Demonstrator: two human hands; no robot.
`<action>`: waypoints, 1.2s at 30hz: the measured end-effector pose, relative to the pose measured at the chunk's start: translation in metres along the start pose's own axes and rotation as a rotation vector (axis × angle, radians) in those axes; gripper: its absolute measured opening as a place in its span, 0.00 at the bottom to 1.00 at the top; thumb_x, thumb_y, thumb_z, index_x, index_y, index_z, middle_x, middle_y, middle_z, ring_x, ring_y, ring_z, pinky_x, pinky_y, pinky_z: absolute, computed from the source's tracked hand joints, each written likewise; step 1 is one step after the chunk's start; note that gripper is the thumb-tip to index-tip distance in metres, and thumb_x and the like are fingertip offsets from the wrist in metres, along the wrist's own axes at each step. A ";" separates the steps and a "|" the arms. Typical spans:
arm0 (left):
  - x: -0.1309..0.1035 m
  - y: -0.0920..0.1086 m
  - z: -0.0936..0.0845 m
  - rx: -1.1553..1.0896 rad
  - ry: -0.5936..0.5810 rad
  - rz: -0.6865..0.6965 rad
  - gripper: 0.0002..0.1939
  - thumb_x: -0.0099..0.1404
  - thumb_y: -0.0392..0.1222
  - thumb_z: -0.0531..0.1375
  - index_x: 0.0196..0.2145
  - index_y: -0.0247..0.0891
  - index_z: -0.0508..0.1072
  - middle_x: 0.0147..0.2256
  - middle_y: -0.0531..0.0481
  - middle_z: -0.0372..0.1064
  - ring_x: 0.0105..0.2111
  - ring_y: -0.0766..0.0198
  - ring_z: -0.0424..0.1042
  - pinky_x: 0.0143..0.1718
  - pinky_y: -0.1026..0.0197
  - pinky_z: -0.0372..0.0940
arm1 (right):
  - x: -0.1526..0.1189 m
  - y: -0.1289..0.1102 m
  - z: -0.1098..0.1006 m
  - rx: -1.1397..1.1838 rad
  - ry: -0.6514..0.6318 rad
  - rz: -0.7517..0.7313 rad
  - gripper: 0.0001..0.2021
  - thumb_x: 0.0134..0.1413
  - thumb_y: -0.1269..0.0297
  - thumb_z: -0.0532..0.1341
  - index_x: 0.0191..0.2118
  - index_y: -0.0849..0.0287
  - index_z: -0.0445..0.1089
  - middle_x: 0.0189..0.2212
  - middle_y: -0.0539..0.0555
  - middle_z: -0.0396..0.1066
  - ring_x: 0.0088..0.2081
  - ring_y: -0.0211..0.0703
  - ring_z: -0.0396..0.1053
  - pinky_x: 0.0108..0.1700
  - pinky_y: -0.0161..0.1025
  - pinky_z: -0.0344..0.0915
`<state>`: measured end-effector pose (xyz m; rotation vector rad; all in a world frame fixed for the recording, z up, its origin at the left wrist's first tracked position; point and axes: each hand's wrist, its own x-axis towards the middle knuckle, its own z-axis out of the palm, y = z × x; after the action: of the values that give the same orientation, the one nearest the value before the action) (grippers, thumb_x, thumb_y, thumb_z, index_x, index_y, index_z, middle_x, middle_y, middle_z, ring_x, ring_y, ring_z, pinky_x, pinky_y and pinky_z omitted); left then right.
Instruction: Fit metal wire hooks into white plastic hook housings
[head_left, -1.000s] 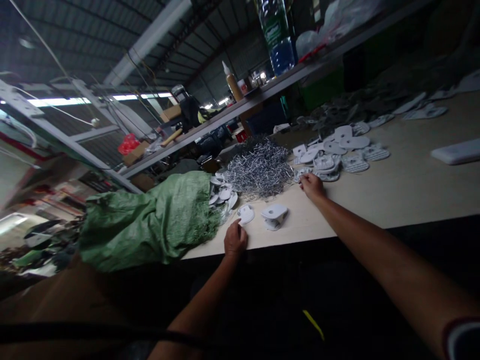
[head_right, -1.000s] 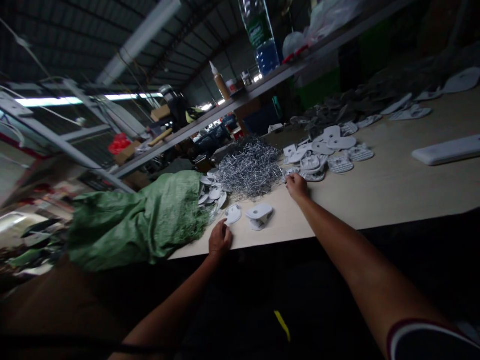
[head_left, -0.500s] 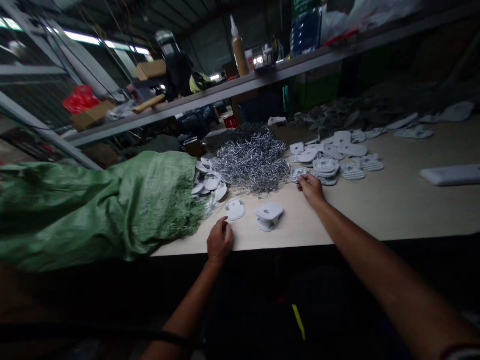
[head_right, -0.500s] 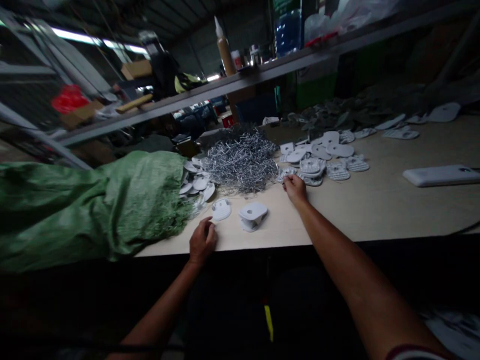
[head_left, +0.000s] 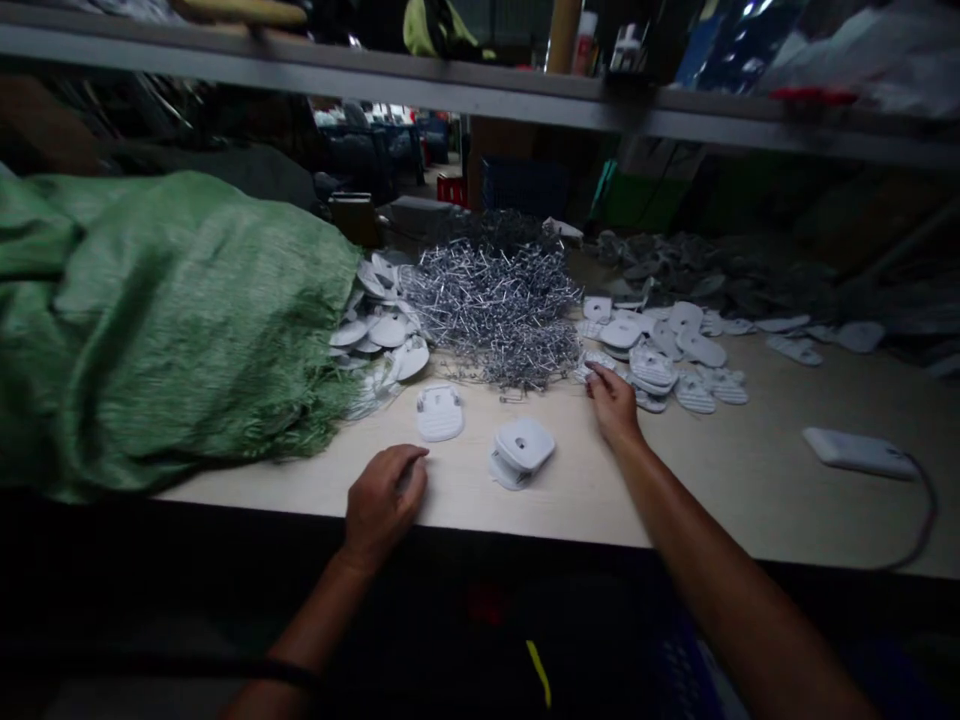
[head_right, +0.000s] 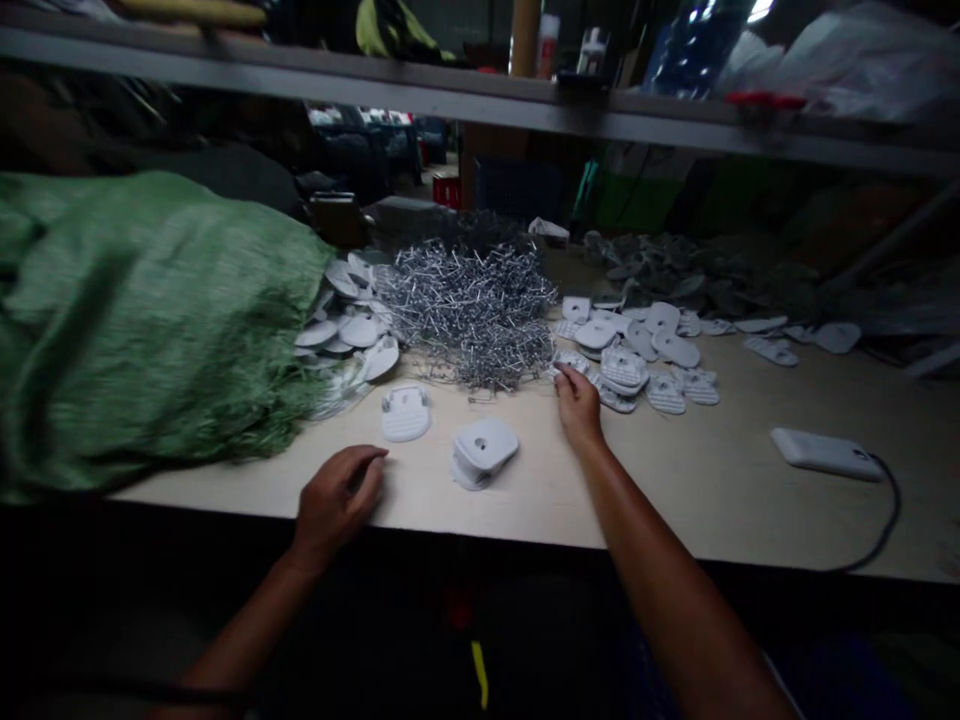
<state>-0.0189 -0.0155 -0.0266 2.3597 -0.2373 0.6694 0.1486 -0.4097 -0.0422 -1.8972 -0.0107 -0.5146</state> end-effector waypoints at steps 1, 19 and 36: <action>0.000 0.000 0.000 -0.005 0.005 0.003 0.11 0.73 0.46 0.57 0.45 0.42 0.78 0.44 0.46 0.80 0.46 0.55 0.78 0.51 0.52 0.72 | 0.007 -0.003 0.000 0.024 0.023 -0.001 0.25 0.62 0.48 0.61 0.57 0.60 0.76 0.46 0.60 0.77 0.43 0.51 0.75 0.47 0.47 0.76; 0.000 -0.002 -0.003 -0.080 -0.020 -0.029 0.09 0.73 0.43 0.58 0.44 0.41 0.78 0.43 0.46 0.79 0.46 0.56 0.77 0.51 0.52 0.71 | 0.067 -0.064 -0.010 0.399 -0.055 0.659 0.09 0.60 0.78 0.69 0.34 0.61 0.70 0.26 0.52 0.73 0.25 0.37 0.72 0.30 0.32 0.79; 0.036 0.064 0.008 -0.319 -0.553 -0.069 0.38 0.64 0.56 0.69 0.67 0.46 0.64 0.50 0.46 0.77 0.37 0.59 0.78 0.42 0.57 0.71 | -0.064 -0.107 -0.058 0.151 -0.184 0.540 0.27 0.36 0.62 0.80 0.45 0.66 0.80 0.31 0.56 0.76 0.24 0.40 0.72 0.25 0.33 0.76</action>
<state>-0.0068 -0.0693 0.0229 2.1785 -0.4614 -0.0689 0.0443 -0.4047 0.0474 -1.7006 0.3251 0.0283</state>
